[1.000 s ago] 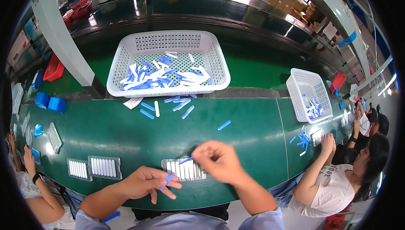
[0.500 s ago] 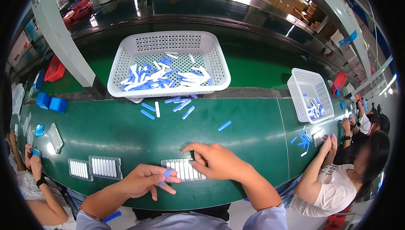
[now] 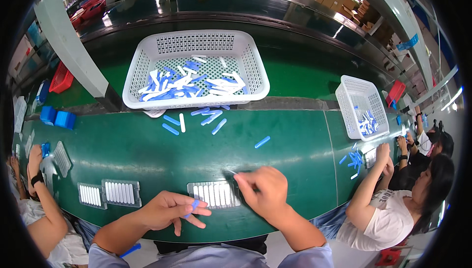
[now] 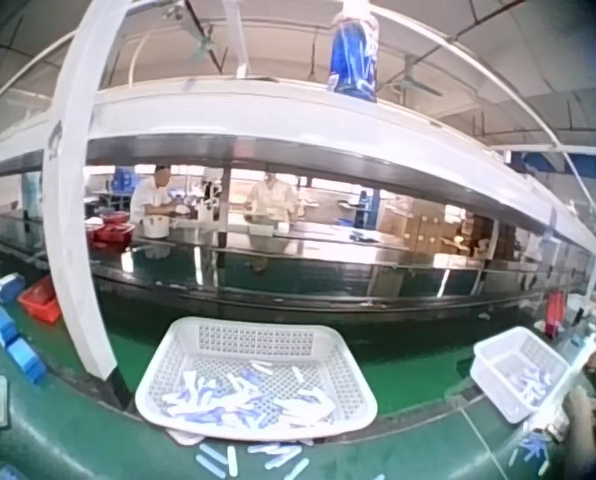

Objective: The person loads plastic strips into slots on clear plastic trays by hand, retrieves a fallen plastic object from the floor, and arranges trays on the assembly table.

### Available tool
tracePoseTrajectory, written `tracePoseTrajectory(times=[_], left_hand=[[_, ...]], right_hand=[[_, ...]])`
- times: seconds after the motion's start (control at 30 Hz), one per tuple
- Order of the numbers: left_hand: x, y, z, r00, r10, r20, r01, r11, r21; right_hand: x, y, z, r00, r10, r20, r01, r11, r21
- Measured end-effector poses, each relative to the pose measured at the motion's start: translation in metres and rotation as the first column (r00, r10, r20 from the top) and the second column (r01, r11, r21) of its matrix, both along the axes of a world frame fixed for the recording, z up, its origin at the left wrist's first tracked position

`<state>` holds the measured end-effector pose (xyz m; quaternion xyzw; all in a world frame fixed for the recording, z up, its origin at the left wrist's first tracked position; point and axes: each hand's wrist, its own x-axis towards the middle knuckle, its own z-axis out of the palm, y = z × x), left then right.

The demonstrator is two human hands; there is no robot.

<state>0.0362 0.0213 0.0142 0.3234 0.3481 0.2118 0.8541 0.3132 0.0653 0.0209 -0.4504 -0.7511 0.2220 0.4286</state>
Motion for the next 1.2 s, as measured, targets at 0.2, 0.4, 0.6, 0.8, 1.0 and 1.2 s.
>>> tracePoseTrajectory(times=[0.2,0.4,0.6,0.8,1.0,1.2], left_hand=[[0.001,0.000,0.003,0.999,0.041,0.009,-0.041,0.999,0.025],[-0.006,-0.001,-0.008,0.991,0.132,0.032,-0.134,0.989,0.063],[-0.018,-0.002,-0.032,0.946,0.304,0.109,-0.311,0.949,0.053],[0.007,-0.002,-0.014,0.763,0.540,-0.355,0.124,0.417,0.900],[0.016,-0.008,-0.005,0.592,0.608,-0.529,0.505,0.231,0.831],[0.016,-0.027,0.003,0.489,0.661,-0.569,0.646,0.165,0.746]], right_hand=[[0.010,-0.044,-0.020,0.889,-0.013,0.458,-0.142,0.943,0.302],[0.018,-0.056,-0.029,0.921,0.154,0.358,-0.188,0.980,0.063],[0.028,-0.040,-0.017,0.962,0.151,0.227,-0.184,0.974,0.135],[0.025,-0.003,0.010,0.863,0.320,0.392,-0.336,0.941,-0.027],[0.016,-0.002,-0.020,0.861,0.410,0.299,-0.430,0.903,0.000],[0.015,-0.008,-0.022,0.885,0.337,0.321,-0.361,0.933,0.016]])
